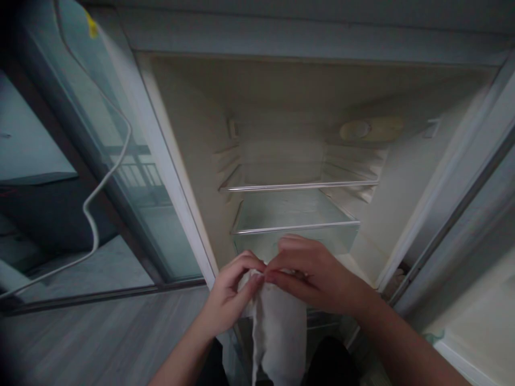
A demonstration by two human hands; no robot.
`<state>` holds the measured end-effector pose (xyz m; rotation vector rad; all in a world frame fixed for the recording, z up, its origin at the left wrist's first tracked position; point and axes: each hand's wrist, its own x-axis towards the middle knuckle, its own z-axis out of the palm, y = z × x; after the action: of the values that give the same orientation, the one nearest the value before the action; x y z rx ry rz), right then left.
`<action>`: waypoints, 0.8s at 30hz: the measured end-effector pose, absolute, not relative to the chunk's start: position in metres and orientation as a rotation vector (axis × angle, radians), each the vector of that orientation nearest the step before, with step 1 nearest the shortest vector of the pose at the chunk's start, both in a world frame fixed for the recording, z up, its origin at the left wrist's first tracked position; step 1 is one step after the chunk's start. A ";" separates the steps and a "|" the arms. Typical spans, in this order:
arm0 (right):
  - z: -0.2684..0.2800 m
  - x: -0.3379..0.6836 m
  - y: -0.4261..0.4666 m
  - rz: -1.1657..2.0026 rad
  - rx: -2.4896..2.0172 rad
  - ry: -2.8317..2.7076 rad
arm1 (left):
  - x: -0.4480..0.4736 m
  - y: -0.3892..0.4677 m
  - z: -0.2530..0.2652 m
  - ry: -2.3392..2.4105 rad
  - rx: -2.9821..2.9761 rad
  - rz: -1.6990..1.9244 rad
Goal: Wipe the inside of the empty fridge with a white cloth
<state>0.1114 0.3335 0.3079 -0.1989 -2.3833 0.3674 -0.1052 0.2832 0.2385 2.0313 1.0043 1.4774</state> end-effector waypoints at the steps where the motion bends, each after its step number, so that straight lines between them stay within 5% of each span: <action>1: 0.308 0.113 0.336 0.365 -0.225 -2.373 | -0.107 0.284 0.238 1.010 2.007 1.533; 15: 0.262 0.090 0.336 0.727 -0.511 -2.543 | -0.117 0.288 0.237 1.115 2.079 1.679; 24: 0.256 0.094 0.350 0.683 -0.521 -2.484 | -0.119 0.285 0.246 1.202 2.107 1.689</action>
<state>0.0936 0.3503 0.2562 -0.5206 -2.4839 0.6829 -0.1191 0.2849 0.2462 2.1068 1.2015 1.6895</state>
